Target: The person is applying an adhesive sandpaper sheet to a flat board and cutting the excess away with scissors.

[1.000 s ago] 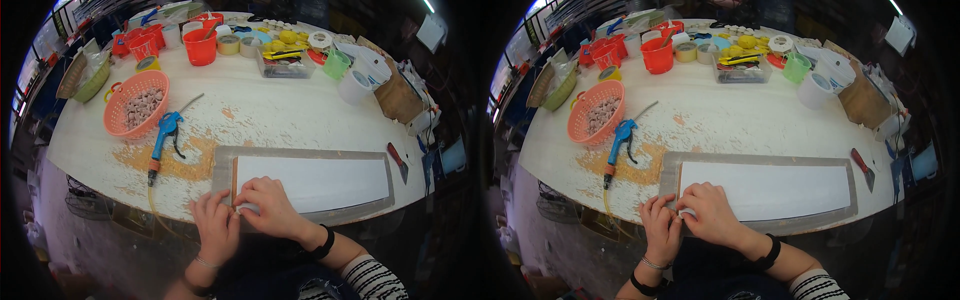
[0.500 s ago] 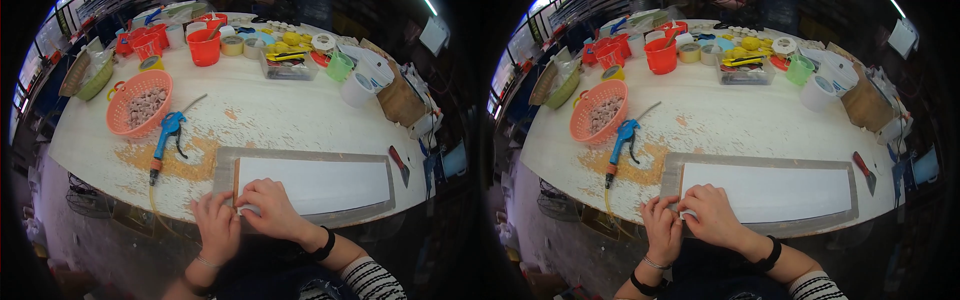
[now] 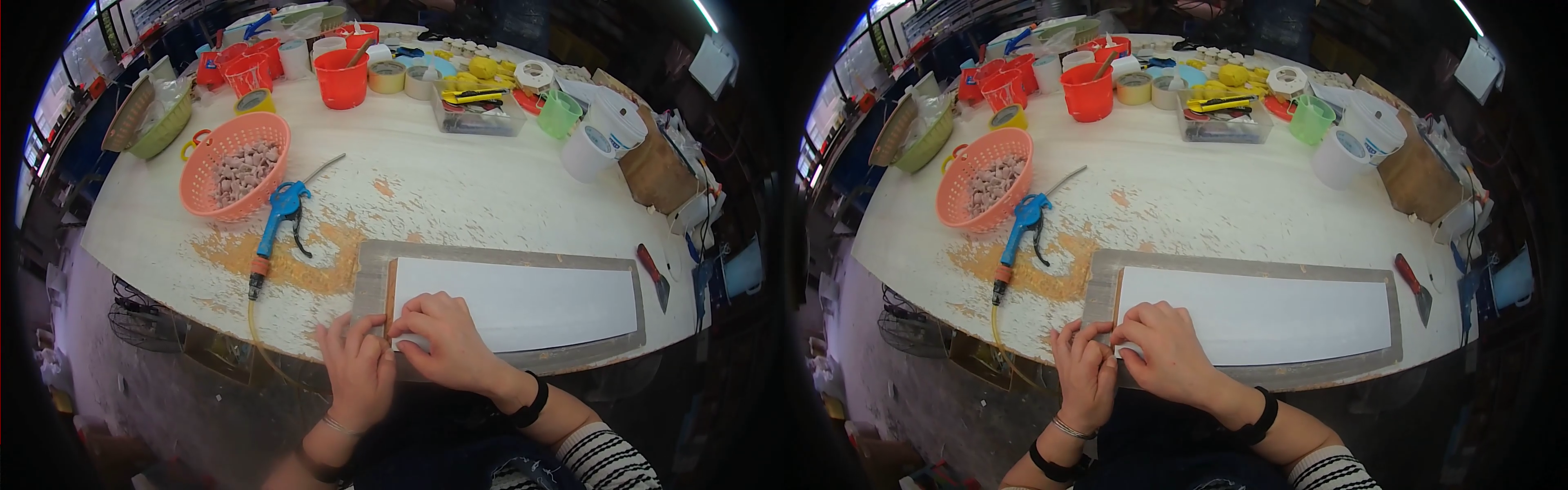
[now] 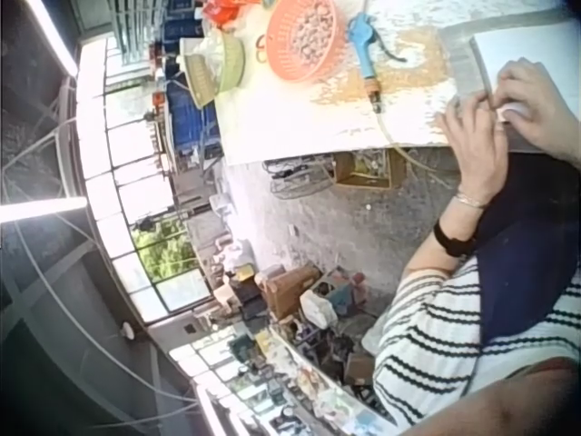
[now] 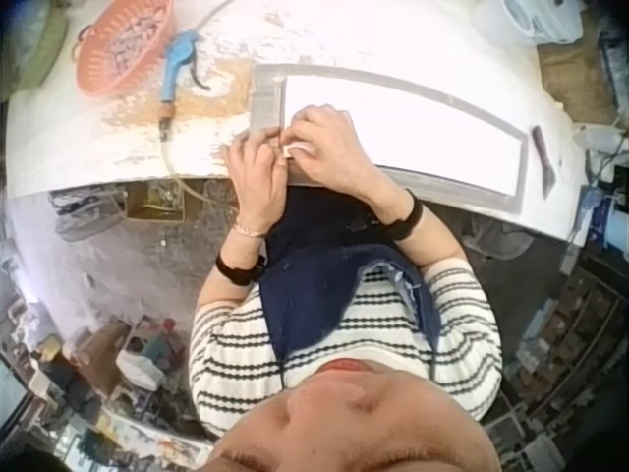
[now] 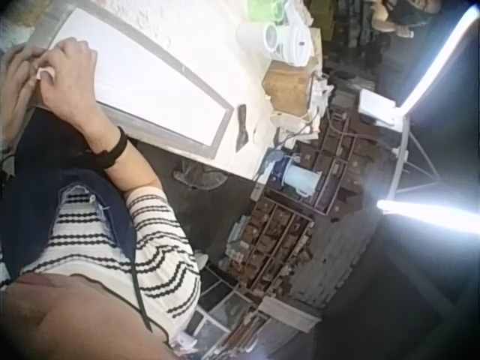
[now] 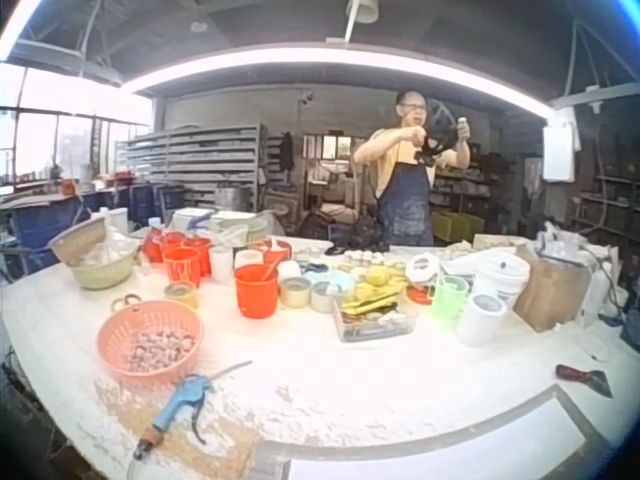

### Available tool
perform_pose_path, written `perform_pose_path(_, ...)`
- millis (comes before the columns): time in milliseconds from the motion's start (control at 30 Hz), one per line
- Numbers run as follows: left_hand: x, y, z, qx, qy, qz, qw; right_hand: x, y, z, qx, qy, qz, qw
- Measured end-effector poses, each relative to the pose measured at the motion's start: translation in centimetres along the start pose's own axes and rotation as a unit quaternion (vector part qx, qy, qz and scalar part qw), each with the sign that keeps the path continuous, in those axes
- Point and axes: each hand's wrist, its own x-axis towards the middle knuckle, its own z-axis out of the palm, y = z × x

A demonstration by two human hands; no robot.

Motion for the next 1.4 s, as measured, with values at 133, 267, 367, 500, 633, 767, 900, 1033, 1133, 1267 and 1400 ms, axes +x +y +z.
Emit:
perform_pose_path(133, 0.0, 0.0, -0.1, -0.004, -0.001, 0.000, 1.000, -0.1, 0.0, -0.2, -0.002, -0.017, 0.013, 1.000)
perform_pose_path(267, 0.1, 0.1, -0.2, -0.011, -0.010, -0.006, 1.000, -0.1, 0.0, -0.3, -0.001, -0.035, 0.027, 0.999)
perform_pose_path(367, 0.0, 0.1, -0.2, -0.011, -0.010, -0.008, 1.000, -0.1, -0.1, -0.3, 0.001, -0.036, 0.026, 0.999)
perform_pose_path(500, 0.0, 0.1, -0.2, -0.012, -0.010, -0.008, 1.000, -0.1, -0.1, -0.3, 0.002, -0.036, 0.024, 0.999)
perform_pose_path(633, 0.0, 0.1, -0.1, -0.014, -0.010, -0.010, 1.000, -0.1, 0.0, -0.3, -0.001, -0.033, 0.022, 0.999)
perform_pose_path(767, 0.0, 0.0, -0.1, -0.018, -0.012, -0.009, 1.000, -0.1, 0.0, -0.3, -0.002, -0.034, 0.022, 0.999)
perform_pose_path(900, -0.1, 0.0, -0.2, -0.036, -0.020, -0.024, 0.999, 0.0, -0.2, -0.3, -0.007, -0.032, 0.016, 0.999)
perform_pose_path(1033, 0.1, 0.1, -0.2, -0.040, -0.019, -0.022, 0.999, 0.1, 0.0, -0.3, -0.002, -0.013, 0.003, 1.000)
perform_pose_path(1133, -0.1, 0.1, -0.5, -0.040, -0.017, -0.027, 0.999, 0.1, 0.0, -0.1, 0.000, -0.016, 0.000, 1.000)
perform_pose_path(1267, 0.0, 0.1, -0.4, -0.022, -0.006, -0.002, 1.000, 0.0, 0.1, -0.2, 0.000, -0.006, -0.006, 1.000)
perform_pose_path(1400, -0.1, -0.1, -0.5, -0.023, 0.002, -0.005, 1.000, 0.0, -0.9, -0.7, -0.020, -0.035, -0.005, 0.999)
